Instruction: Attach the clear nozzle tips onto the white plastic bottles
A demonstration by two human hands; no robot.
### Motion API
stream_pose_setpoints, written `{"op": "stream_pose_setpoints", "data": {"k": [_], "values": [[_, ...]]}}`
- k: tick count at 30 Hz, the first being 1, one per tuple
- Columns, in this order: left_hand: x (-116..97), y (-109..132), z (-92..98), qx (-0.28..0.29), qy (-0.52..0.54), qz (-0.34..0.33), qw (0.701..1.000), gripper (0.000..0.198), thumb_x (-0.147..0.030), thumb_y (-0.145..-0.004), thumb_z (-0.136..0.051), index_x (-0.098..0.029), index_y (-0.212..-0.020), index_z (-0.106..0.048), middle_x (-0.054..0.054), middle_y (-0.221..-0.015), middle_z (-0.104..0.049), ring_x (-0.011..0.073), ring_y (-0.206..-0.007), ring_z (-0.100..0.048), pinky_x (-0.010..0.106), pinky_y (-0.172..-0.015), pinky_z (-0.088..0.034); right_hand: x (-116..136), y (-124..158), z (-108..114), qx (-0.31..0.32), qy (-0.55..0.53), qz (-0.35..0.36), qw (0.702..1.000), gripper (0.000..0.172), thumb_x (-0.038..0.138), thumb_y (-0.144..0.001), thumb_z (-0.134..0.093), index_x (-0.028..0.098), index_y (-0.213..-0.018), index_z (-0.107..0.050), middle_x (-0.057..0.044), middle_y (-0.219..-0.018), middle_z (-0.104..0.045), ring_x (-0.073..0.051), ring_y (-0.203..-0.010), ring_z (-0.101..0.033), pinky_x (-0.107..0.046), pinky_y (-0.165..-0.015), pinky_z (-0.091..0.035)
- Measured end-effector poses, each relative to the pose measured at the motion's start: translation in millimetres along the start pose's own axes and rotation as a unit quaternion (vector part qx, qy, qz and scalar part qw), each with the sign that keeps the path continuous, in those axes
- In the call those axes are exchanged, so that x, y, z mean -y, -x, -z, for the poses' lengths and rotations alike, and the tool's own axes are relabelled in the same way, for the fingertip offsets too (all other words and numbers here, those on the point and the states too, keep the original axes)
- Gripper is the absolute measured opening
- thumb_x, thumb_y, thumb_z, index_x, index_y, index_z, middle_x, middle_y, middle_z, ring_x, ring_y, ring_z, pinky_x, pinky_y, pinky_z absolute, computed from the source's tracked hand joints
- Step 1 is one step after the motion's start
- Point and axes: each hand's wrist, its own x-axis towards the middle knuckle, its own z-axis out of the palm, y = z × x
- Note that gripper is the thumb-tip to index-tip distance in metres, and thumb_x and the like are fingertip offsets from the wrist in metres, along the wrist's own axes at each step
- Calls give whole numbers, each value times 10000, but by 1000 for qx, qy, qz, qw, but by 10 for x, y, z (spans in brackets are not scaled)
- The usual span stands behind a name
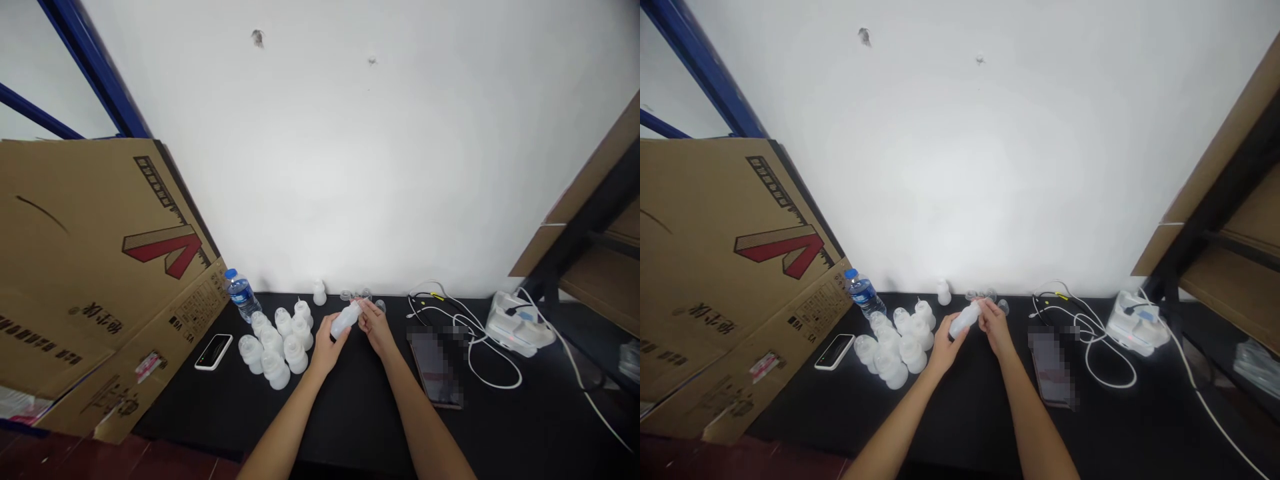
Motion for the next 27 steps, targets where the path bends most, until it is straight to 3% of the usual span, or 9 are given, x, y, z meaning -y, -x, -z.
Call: {"op": "stream_pose_setpoints", "data": {"k": [4,8,12,16,19,23,27], "values": [[32,18,3,-10,20,30,999,463,-491,-981,-751,-210,-1343,-689,124,-1307,-749,322,-1191,-718,469,-1057,-558,6,21,-1,27,9,-11,1000,476,575,-762,-952,217,-1051,-832,-116,-1230,-812,-52,-487,-454,-193,-351,-260],[53,39,-2,24,82,92,992,529,-568,-1001,-709,-193,-1370,-648,114,-1108,-799,241,-852,-770,359,-748,-623,43,49,-1,58,14,-21,998,471,563,-803,-927,236,-1128,-830,-115,-1338,-784,-34,-446,-409,-214,-354,-257],[45,17,-57,31,214,164,962,664,-698,-949,-711,-139,-1300,-646,50,-788,-761,161,-546,-673,262,-510,-529,42,68,-17,82,4,-30,996,459,550,-836,-904,252,-1171,-806,-96,-1338,-783,-28,-446,-401,-212,-380,-265],[7,-22,-95,29,287,210,934,756,-793,-891,-695,-121,-1236,-662,106,-917,-782,128,-462,-628,213,-345,-382,2,61,-17,78,5,-19,997,443,542,-840,-903,258,-1167,-811,-80,-1291,-786,-42,-486,-428,-208,-399,-243],[-24,-30,-75,34,290,215,932,718,-767,-868,-746,-121,-1176,-695,62,-838,-759,76,-381,-525,188,-309,-283,-6,46,3,60,7,-8,998,428,520,-811,-935,246,-1127,-848,-70,-1133,-795,-66,-545,-437,-212,-425,-245],[-46,-26,-45,55,306,232,922,657,-773,-876,-732,-122,-960,-719,22,-678,-696,55,-339,-428,186,-308,-192,20,39,31,52,2,-10,999,393,496,-785,-963,234,-1066,-877,-31,-867,-742,-102,-605,-454,-237,-487,-324],[-46,-27,-48,74,330,256,905,703,-816,-910,-647,-125,-793,-690,-37,-455,-503,61,-314,-335,202,-321,-155,44,43,44,57,-5,-5,998,391,472,-783,-973,261,-1099,-881,-45,-982,-786,-104,-622,-466,-258,-527,-377]]}}
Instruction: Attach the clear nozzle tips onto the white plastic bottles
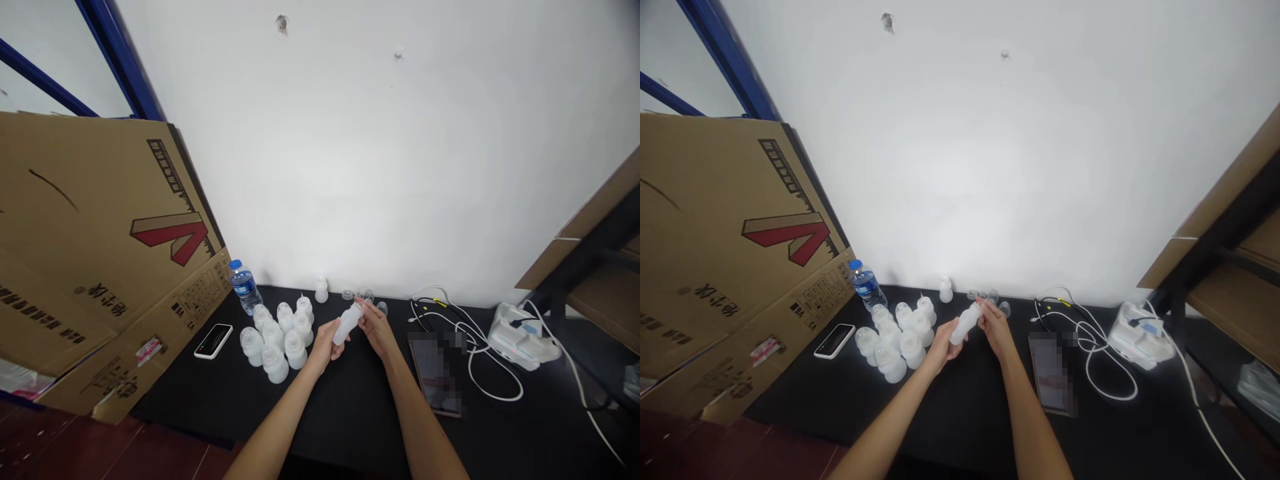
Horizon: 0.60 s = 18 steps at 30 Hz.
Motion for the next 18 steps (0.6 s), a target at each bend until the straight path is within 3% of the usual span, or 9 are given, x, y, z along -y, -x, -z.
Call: {"op": "stream_pose_setpoints", "data": {"k": [3,8,13,18], "values": [[0,-13,15,12,51,47,998,697,-803,-914,-655,-125,-751,-673,-47,-441,-453,48,-325,-301,199,-334,-128,10,4,6,8,3,-6,1000,407,464,-781,-974,285,-1133,-877,-74,-1220,-809,-96,-625,-473,-261,-535,-414],[2,-46,73,-2,149,110,983,574,-710,-893,-741,-148,-970,-653,18,-726,-681,22,-384,-369,167,-354,-107,16,12,-5,22,13,-4,1000,444,422,-803,-956,318,-1220,-846,-77,-1464,-734,-81,-587,-437,-255,-495,-415],[13,-51,95,13,145,113,983,589,-715,-908,-710,-133,-970,-639,23,-727,-669,15,-388,-339,175,-359,-84,9,13,-22,22,10,-13,1000,381,415,-861,-908,292,-1215,-839,-95,-1425,-756,-96,-569,-418,-266,-479,-378],[22,-46,81,17,123,93,988,622,-747,-901,-696,-127,-940,-656,26,-720,-665,19,-383,-329,188,-357,-97,10,2,-17,15,23,-2,1000,299,418,-825,-921,287,-1087,-859,-72,-1344,-789,-107,-579,-421,-268,-485,-348]]}}
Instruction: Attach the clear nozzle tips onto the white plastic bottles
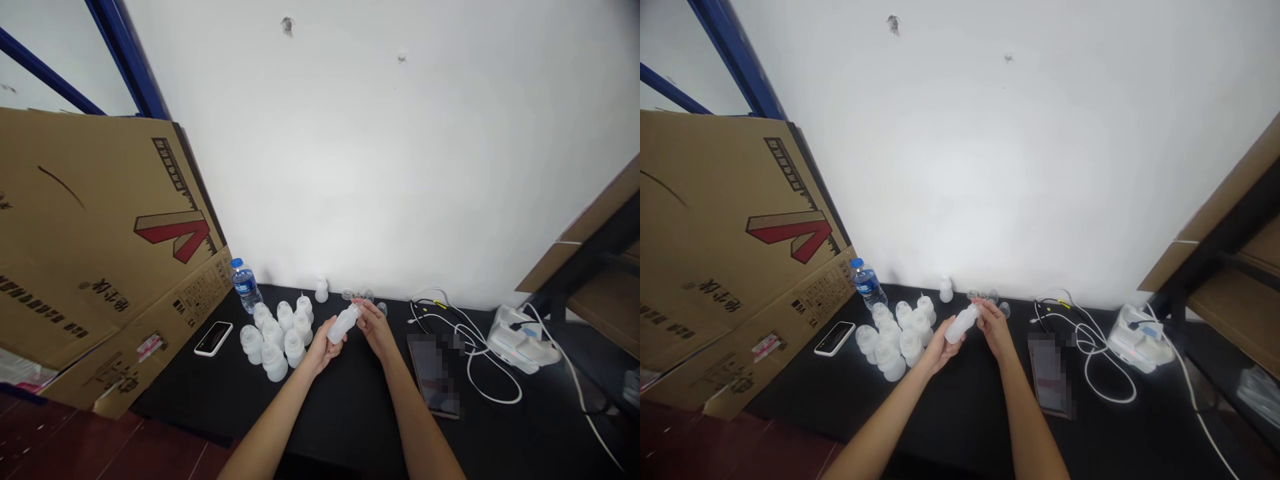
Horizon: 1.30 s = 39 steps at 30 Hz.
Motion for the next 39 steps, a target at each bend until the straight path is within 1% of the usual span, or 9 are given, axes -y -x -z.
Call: {"op": "stream_pose_setpoints", "data": {"k": [7,12,15,21,25,29,32,35,39], "values": [[36,-1,-25,-16,-83,-68,994,696,-783,-910,-662,-114,-720,-685,-58,-398,-406,47,-311,-258,221,-357,-94,-13,-26,23,-24,8,-1,1000,298,440,-757,-968,282,-990,-870,-72,-1259,-804,-93,-593,-437,-260,-507,-376],[9,5,-36,-58,-123,-115,984,653,-769,-863,-732,-124,-960,-741,13,-631,-674,48,-359,-358,204,-365,-150,-79,-57,28,-65,11,22,998,377,488,-691,-1019,257,-940,-856,-40,-952,-774,-110,-647,-494,-236,-515,-416],[-11,7,-30,-72,-150,-125,978,672,-730,-808,-817,-134,-1114,-766,23,-697,-724,59,-383,-408,201,-377,-186,-106,-70,28,-68,15,20,997,399,520,-684,-1022,228,-890,-845,-16,-809,-707,-104,-630,-480,-224,-505,-406],[-1,22,-31,-59,-152,-118,980,666,-759,-818,-786,-123,-1015,-769,37,-670,-720,62,-368,-399,208,-373,-167,-72,-55,19,-61,19,22,998,424,541,-678,-1021,229,-879,-816,-25,-906,-741,-85,-604,-447,-233,-499,-409],[-1,27,-24,-33,-128,-93,987,704,-819,-892,-643,-133,-749,-707,-39,-418,-474,55,-311,-265,225,-364,-130,-19,-19,-3,-37,21,13,999,417,526,-714,-1002,251,-980,-837,-63,-1044,-796,-78,-565,-427,-258,-490,-395],[-13,24,-23,-18,-112,-72,991,749,-860,-888,-604,-141,-699,-696,-76,-360,-342,56,-296,-215,232,-355,-116,0,-11,-4,-14,24,5,1000,379,509,-729,-998,249,-957,-843,-88,-1183,-801,-88,-581,-457,-268,-487,-386],[-16,30,-46,-19,-107,-73,991,724,-837,-880,-648,-132,-721,-699,-67,-370,-387,53,-293,-237,230,-355,-109,-36,-41,17,-32,22,6,999,380,507,-700,-1019,235,-869,-815,-56,-1003,-788,-92,-586,-459,-244,-473,-360],[-14,41,-85,-22,-105,-81,991,666,-780,-869,-720,-119,-786,-706,-58,-417,-460,50,-311,-275,219,-360,-111,-81,-74,39,-59,17,12,998,434,542,-691,-1017,222,-703,-724,2,-719,-660,-93,-553,-408,-228,-447,-316],[-19,50,-115,-22,-103,-85,991,660,-778,-872,-712,-123,-791,-697,-52,-431,-484,53,-310,-286,226,-353,-110,-84,-79,51,-65,12,18,998,434,623,-763,-939,224,-835,-784,-11,-764,-670,-115,-579,-460,-241,-451,-338]]}}
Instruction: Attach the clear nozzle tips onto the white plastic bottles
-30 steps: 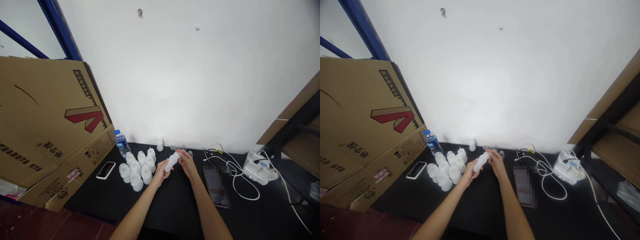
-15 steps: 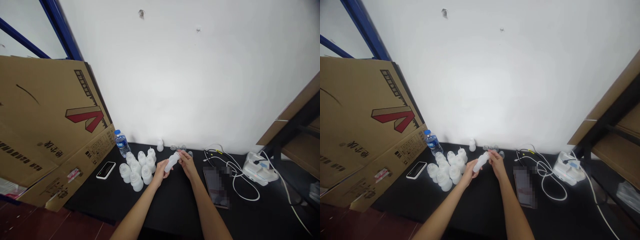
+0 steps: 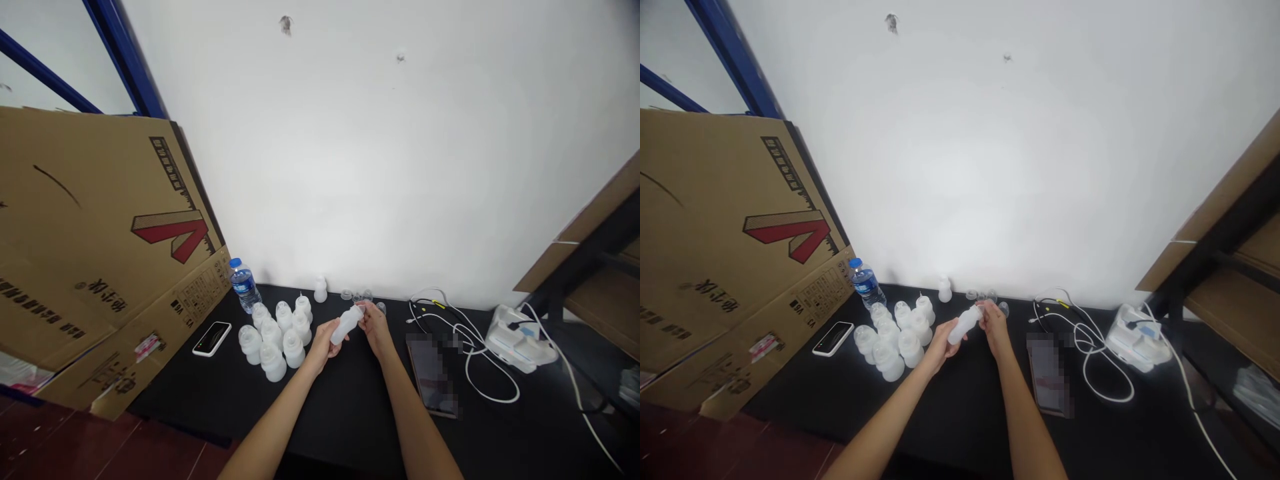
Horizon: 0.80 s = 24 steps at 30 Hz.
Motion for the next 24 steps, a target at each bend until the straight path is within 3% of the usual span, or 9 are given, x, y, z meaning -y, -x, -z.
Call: {"op": "stream_pose_setpoints", "data": {"k": [2,5,9,12,16,21,24], "values": [[-3,1,4,0,-1,-1,1000,664,-778,-887,-694,-123,-776,-697,-56,-416,-466,50,-306,-271,231,-354,-111,9,4,2,1,1,1,1000,436,606,-756,-946,218,-896,-807,-29,-829,-705,-120,-598,-484,-249,-461,-347],[-2,-1,17,1,-3,-2,1000,673,-782,-894,-684,-124,-755,-699,-61,-400,-444,48,-304,-257,231,-361,-106,9,6,3,-7,6,3,1000,426,565,-717,-985,208,-819,-776,-22,-806,-702,-101,-566,-445,-249,-457,-311],[-8,1,21,-1,-4,-2,1000,677,-789,-888,-683,-130,-734,-691,-61,-393,-432,48,-303,-245,236,-365,-92,14,13,4,-2,7,-1,1000,435,612,-779,-922,216,-901,-790,-26,-813,-705,-110,-565,-472,-255,-465,-326],[-28,14,14,-3,-2,-5,1000,668,-778,-895,-681,-126,-747,-691,-42,-427,-486,47,-314,-258,240,-368,-105,22,18,0,1,7,7,1000,411,553,-740,-970,221,-877,-771,-26,-829,-695,-120,-597,-489,-265,-475,-347],[-41,19,1,-6,0,-11,1000,620,-733,-888,-716,-120,-796,-697,11,-558,-626,38,-347,-307,233,-382,-110,18,12,-2,-10,6,18,1000,482,563,-719,-996,222,-695,-656,19,-676,-568,-111,-580,-429,-255,-463,-305],[-10,-15,11,-17,1,-12,1000,642,-767,-860,-703,-127,-819,-694,33,-618,-676,36,-342,-299,241,-378,-116,27,17,-2,2,4,13,1000,428,584,-746,-965,227,-899,-785,-11,-771,-656,-117,-596,-462,-256,-472,-341],[9,-29,33,-23,-3,-15,1000,639,-756,-861,-709,-117,-874,-710,45,-642,-695,41,-361,-326,236,-397,-112,28,15,-6,1,6,15,1000,416,523,-687,-1017,216,-795,-758,5,-715,-622,-103,-575,-435,-252,-467,-323]]}}
